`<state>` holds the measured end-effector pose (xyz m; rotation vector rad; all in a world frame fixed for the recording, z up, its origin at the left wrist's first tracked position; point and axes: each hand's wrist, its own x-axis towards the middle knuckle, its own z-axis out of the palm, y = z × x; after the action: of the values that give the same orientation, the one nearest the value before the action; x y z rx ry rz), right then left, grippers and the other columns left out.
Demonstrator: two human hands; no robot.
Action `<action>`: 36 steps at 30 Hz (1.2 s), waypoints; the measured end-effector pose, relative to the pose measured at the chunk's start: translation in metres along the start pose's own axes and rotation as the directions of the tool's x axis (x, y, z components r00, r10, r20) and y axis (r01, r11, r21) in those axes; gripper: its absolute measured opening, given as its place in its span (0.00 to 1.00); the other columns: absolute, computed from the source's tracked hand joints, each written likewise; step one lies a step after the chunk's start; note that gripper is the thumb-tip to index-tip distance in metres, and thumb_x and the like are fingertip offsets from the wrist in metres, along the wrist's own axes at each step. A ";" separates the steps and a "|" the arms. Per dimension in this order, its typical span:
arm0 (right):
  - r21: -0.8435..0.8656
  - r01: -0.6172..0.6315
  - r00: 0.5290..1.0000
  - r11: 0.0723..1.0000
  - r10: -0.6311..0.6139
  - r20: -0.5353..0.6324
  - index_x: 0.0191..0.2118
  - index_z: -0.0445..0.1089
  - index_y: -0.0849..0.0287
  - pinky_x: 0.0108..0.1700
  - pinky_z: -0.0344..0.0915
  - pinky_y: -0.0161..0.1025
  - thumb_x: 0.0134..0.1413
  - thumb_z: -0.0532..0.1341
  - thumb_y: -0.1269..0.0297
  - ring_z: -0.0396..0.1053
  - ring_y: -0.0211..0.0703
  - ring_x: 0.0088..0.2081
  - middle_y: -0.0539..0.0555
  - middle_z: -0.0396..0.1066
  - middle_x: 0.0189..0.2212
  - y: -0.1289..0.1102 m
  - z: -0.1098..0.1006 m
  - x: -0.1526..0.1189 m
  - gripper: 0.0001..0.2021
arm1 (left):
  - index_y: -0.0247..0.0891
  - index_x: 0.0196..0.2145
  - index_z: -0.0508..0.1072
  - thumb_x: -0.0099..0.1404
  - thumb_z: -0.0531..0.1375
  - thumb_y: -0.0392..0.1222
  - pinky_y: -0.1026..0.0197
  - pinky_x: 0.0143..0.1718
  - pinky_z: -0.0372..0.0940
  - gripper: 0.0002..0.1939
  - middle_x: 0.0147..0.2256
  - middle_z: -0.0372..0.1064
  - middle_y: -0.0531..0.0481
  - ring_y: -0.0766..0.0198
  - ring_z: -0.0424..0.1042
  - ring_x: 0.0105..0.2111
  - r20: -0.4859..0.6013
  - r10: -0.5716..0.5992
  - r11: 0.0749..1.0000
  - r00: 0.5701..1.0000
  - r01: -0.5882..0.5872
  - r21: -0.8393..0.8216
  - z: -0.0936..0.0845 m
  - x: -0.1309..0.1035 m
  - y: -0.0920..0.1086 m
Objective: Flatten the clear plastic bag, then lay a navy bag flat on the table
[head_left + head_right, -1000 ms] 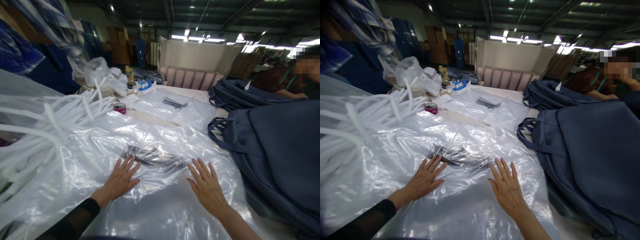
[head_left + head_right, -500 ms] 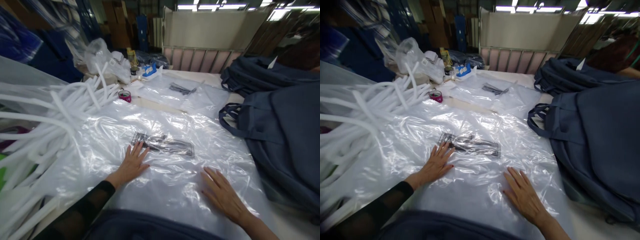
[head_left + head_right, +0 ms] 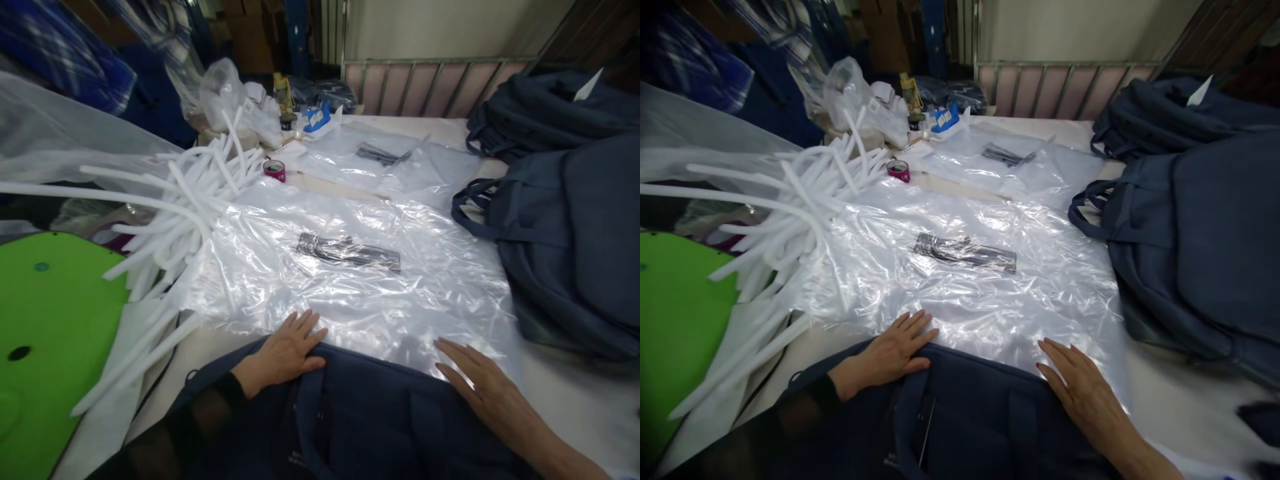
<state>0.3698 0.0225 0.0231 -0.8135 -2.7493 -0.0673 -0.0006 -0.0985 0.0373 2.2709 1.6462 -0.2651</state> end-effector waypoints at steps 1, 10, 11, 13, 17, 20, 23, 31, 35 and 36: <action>0.000 0.001 1.000 1.000 -0.001 0.006 0.56 0.61 0.60 0.49 0.68 0.47 0.66 0.45 0.57 0.70 0.45 0.49 0.56 0.72 0.49 -0.012 -0.006 -0.007 0.20 | 0.38 0.61 0.59 0.69 0.47 0.60 0.40 0.61 0.49 0.31 0.63 0.51 0.34 0.43 0.48 0.64 -0.009 -0.001 1.000 1.000 0.001 0.001 -0.001 -0.001 0.001; 0.181 -0.311 0.939 0.933 0.272 0.212 0.51 0.70 0.61 0.47 0.70 0.53 0.65 0.37 0.50 0.72 0.51 0.46 0.57 0.74 0.45 -0.035 -0.002 -0.025 0.30 | 0.38 0.58 0.62 0.70 0.49 0.54 0.45 0.59 0.52 0.25 0.58 0.61 0.40 0.48 0.56 0.60 -0.123 -0.107 0.994 0.987 0.108 0.000 0.011 -0.010 0.014; 0.248 -0.375 0.910 0.893 0.305 0.279 0.50 0.71 0.61 0.50 0.69 0.54 0.64 0.36 0.48 0.71 0.51 0.48 0.57 0.74 0.46 -0.034 -0.006 -0.020 0.32 | 0.39 0.57 0.63 0.70 0.50 0.54 0.47 0.58 0.53 0.24 0.57 0.62 0.41 0.49 0.58 0.59 -0.132 -0.117 0.993 0.984 0.118 0.000 0.010 -0.009 0.015; 0.326 -0.471 0.854 0.820 0.332 0.400 0.51 0.70 0.60 0.56 0.64 0.54 0.63 0.37 0.45 0.68 0.51 0.52 0.56 0.71 0.50 -0.036 -0.017 -0.010 0.33 | 0.39 0.55 0.65 0.70 0.50 0.52 0.49 0.54 0.56 0.21 0.53 0.65 0.43 0.52 0.62 0.55 -0.145 -0.137 0.991 0.980 0.137 -0.005 0.008 -0.006 0.018; 0.169 -0.417 0.818 0.893 0.288 0.498 0.59 0.62 0.60 0.58 0.61 0.53 0.60 0.49 0.44 0.65 0.54 0.54 0.59 0.67 0.54 -0.054 -0.028 0.005 0.30 | 0.41 0.53 0.66 0.72 0.47 0.48 0.51 0.50 0.59 0.18 0.46 0.70 0.45 0.56 0.68 0.47 -0.165 -0.174 0.985 0.971 0.174 -0.015 0.008 -0.004 0.028; 0.003 -0.328 0.820 0.945 0.283 0.498 0.59 0.61 0.60 0.52 0.63 0.56 0.62 0.49 0.49 0.68 0.59 0.49 0.62 0.69 0.49 -0.067 -0.021 0.008 0.26 | 0.39 0.52 0.68 0.72 0.46 0.46 0.48 0.52 0.58 0.17 0.44 0.70 0.43 0.54 0.68 0.47 -0.186 -0.211 0.977 0.960 0.212 -0.013 0.014 -0.004 0.037; -0.030 -0.297 0.840 0.954 0.276 0.467 0.59 0.61 0.59 0.48 0.64 0.56 0.64 0.46 0.52 0.68 0.60 0.48 0.63 0.70 0.47 -0.072 -0.013 0.007 0.24 | 0.37 0.50 0.68 0.72 0.47 0.45 0.42 0.57 0.52 0.17 0.45 0.70 0.41 0.52 0.67 0.49 -0.226 -0.263 0.964 0.938 0.266 -0.014 0.020 -0.003 0.044; -0.093 -0.363 0.885 0.927 0.374 0.277 0.61 0.57 0.60 0.61 0.47 0.66 0.64 0.46 0.54 0.54 0.59 0.62 0.66 0.57 0.60 -0.091 -0.028 0.002 0.24 | 0.32 0.58 0.61 0.72 0.47 0.44 0.37 0.59 0.52 0.21 0.57 0.60 0.35 0.47 0.58 0.59 -0.406 -0.380 0.925 0.831 0.356 -0.135 0.007 -0.034 0.078; -0.023 -0.362 0.908 0.932 0.359 0.217 0.59 0.60 0.60 0.60 0.58 0.53 0.64 0.45 0.56 0.62 0.51 0.58 0.62 0.62 0.58 -0.107 -0.071 -0.033 0.23 | 0.31 0.60 0.59 0.70 0.52 0.48 0.46 0.63 0.50 0.25 0.62 0.54 0.37 0.49 0.49 0.64 -0.450 -0.219 0.975 0.865 0.186 -0.118 0.003 -0.088 0.111; 0.006 -0.338 0.918 0.941 0.328 0.224 0.58 0.62 0.57 0.58 0.62 0.48 0.65 0.45 0.55 0.65 0.47 0.55 0.58 0.65 0.55 -0.112 -0.083 -0.049 0.22 | 0.33 0.60 0.59 0.69 0.53 0.49 0.48 0.63 0.51 0.26 0.62 0.53 0.38 0.50 0.49 0.64 -0.454 -0.133 0.990 0.881 0.100 -0.095 0.005 -0.103 0.120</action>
<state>0.3689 -0.1077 0.0935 -1.3371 -2.7521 0.1607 0.0802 -0.2258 0.0853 2.3036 1.9837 0.3315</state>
